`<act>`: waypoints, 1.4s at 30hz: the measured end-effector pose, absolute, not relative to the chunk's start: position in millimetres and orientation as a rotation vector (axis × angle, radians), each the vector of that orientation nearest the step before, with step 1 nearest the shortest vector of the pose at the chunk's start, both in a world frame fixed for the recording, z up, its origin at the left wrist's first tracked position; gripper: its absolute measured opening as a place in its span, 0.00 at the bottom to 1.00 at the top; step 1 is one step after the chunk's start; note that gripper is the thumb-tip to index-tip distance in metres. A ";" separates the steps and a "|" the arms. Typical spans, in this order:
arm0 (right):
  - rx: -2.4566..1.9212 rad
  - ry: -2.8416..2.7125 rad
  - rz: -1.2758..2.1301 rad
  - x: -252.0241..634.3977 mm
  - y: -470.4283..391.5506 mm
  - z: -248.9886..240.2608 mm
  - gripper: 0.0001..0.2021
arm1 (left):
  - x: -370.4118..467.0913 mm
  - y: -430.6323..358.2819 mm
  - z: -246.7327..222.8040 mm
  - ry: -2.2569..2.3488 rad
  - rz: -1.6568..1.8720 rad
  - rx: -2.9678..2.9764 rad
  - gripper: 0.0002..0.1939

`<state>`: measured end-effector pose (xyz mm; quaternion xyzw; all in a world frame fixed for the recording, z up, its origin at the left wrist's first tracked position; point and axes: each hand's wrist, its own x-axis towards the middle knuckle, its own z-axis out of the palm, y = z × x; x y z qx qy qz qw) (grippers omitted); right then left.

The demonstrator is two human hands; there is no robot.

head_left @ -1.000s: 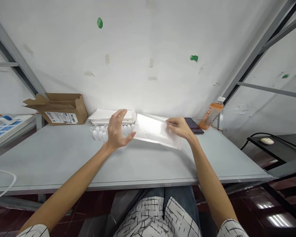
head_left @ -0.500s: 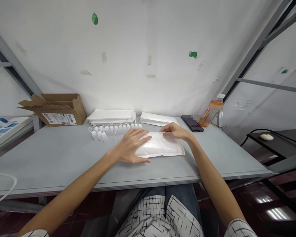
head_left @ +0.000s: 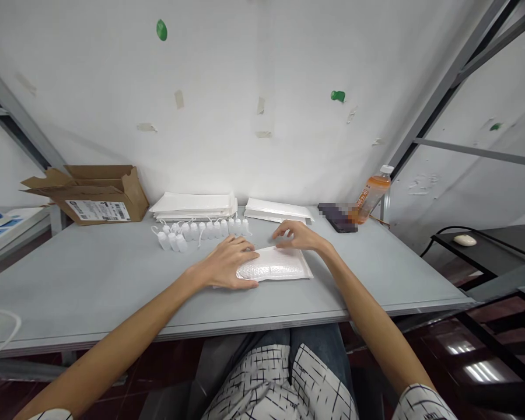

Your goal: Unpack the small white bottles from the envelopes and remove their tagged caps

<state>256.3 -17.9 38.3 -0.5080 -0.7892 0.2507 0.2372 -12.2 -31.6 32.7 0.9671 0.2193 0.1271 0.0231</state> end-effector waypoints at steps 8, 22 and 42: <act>-1.514 -2.195 0.735 269.1 -12.9 37.1 0.14 | -22.9 -20.3 40.7 0.721 0.374 2.966 0.18; -1.567 -2.218 0.847 293.6 -34.8 49.9 0.06 | -16.0 -31.3 43.0 0.705 0.384 3.025 0.20; -1.330 -1.757 0.858 285.5 -40.7 38.2 0.06 | -11.2 -11.9 120.0 0.747 0.401 3.273 0.18</act>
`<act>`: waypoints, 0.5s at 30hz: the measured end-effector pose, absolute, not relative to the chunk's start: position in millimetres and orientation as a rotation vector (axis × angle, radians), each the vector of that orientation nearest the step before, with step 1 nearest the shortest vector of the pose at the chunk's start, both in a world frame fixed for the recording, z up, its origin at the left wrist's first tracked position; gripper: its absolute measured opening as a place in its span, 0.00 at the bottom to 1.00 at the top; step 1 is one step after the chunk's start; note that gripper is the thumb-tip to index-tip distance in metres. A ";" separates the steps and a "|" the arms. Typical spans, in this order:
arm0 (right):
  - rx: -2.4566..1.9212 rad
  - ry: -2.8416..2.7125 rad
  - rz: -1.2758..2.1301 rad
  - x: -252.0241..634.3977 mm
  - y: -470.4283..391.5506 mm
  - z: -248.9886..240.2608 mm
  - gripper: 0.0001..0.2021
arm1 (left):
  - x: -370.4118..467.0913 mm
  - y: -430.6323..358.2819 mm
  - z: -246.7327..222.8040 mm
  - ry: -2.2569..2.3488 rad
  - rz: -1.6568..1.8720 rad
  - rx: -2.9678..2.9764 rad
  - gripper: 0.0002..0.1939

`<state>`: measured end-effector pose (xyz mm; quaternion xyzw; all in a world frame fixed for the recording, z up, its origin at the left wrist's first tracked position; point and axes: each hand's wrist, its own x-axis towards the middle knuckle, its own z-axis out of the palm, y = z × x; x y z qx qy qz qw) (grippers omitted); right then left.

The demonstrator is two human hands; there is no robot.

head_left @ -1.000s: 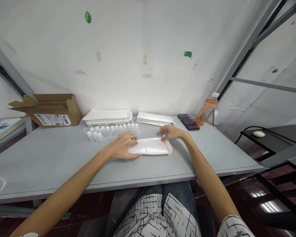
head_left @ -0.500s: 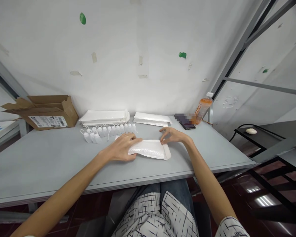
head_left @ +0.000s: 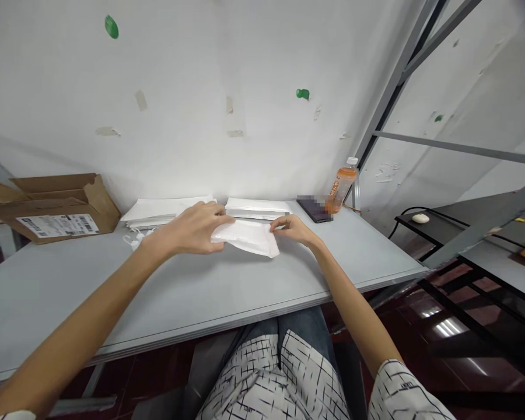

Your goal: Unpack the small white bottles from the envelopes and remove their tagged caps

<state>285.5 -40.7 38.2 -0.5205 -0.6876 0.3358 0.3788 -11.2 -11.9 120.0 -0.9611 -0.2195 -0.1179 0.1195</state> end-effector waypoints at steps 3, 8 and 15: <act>-1.315 -1.576 1.080 282.8 -41.0 37.5 0.09 | -2.7 -3.7 136.2 -0.604 -0.281 -2.788 0.17; -1.297 -1.366 1.199 279.0 -42.3 39.4 0.07 | 3.1 4.0 144.5 -0.555 -0.322 -2.788 0.17; -1.369 -1.417 1.275 283.0 -43.8 39.7 0.10 | 1.0 6.7 141.2 -0.568 -0.324 -2.792 0.16</act>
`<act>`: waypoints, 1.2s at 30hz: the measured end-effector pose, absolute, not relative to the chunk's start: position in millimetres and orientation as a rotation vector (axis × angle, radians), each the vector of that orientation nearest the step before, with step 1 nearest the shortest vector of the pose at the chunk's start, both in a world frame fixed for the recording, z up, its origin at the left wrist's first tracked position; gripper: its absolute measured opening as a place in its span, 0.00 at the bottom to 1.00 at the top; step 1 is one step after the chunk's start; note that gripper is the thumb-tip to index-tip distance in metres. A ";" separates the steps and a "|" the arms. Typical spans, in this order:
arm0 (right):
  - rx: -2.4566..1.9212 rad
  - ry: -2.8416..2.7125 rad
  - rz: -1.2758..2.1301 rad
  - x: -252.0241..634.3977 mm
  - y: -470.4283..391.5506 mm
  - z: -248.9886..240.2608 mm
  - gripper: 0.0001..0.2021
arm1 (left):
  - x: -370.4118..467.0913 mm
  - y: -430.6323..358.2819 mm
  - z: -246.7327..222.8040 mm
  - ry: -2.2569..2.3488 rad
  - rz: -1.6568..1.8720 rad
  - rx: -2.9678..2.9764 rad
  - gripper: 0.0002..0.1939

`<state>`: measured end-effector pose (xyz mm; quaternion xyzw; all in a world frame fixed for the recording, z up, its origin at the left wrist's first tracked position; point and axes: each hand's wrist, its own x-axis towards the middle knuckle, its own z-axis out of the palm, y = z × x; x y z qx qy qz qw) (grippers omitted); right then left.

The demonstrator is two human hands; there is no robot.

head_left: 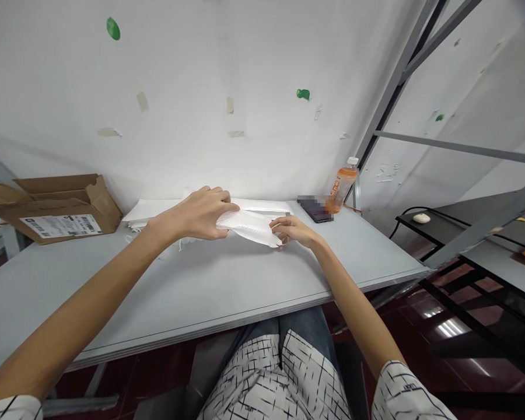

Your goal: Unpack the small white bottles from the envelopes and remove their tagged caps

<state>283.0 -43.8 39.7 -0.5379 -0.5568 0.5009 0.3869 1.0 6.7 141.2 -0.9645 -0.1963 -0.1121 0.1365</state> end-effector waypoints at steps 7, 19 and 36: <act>-1.318 -1.610 1.405 286.6 -49.5 42.4 0.20 | -5.1 14.1 136.4 -0.587 -0.329 -2.779 0.16; -1.402 -1.640 1.223 283.8 -43.8 36.5 0.13 | -3.9 14.0 139.3 -0.663 -0.195 -2.765 0.21; -1.646 -1.273 0.992 298.9 -38.9 35.8 0.06 | -116.4 117.7 157.2 -1.398 -0.443 -2.636 0.29</act>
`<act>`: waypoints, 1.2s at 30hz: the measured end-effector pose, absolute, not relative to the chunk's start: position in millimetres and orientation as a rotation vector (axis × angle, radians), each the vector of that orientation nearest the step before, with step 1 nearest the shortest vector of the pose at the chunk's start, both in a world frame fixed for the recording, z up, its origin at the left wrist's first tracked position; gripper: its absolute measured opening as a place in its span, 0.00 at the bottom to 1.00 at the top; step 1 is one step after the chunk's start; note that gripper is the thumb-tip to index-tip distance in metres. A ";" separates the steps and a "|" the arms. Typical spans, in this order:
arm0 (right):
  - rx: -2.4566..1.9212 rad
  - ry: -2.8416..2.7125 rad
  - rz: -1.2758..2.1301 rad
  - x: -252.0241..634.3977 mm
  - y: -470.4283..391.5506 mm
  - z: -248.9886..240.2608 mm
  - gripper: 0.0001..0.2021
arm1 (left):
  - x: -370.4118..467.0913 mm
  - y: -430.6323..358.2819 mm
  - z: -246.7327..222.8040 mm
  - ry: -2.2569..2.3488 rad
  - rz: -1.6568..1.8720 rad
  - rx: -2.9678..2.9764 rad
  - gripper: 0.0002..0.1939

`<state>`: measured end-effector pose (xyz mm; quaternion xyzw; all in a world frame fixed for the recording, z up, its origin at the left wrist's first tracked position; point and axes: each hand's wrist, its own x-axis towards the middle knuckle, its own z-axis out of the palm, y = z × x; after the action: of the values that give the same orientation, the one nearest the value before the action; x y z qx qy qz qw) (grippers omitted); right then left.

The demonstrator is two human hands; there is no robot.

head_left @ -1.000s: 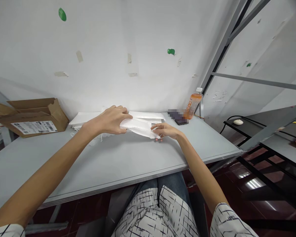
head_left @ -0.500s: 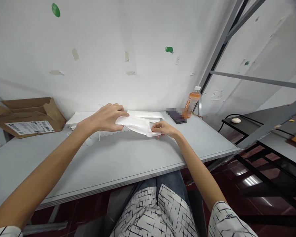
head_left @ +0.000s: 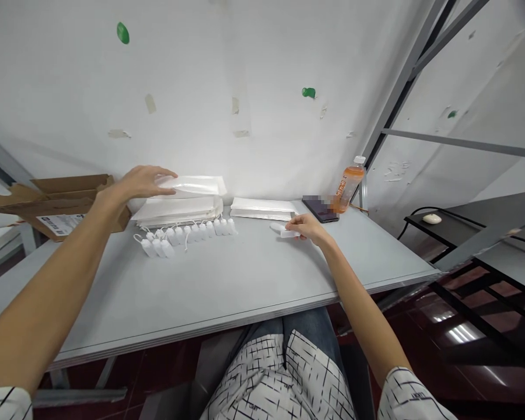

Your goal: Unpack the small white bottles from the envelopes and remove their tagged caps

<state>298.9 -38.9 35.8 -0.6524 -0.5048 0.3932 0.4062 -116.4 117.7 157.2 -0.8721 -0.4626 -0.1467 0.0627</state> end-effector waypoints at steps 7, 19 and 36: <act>-1.690 -1.357 0.934 299.0 -37.1 31.4 0.05 | -139.1 143.3 129.3 -1.613 -0.559 -2.412 0.33; -1.469 -1.694 1.147 278.8 -44.2 39.4 0.11 | -2.3 -1.4 82.6 -0.566 -0.834 -2.641 0.12; -1.420 -1.874 0.960 270.4 -47.3 36.5 0.13 | 26.8 -9.3 11.5 -0.792 -0.498 -2.911 0.15</act>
<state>270.4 -47.3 36.5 -0.5338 -0.7049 0.3610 0.2964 26.8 -9.3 11.5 -0.9512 -0.2589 -0.1627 0.0418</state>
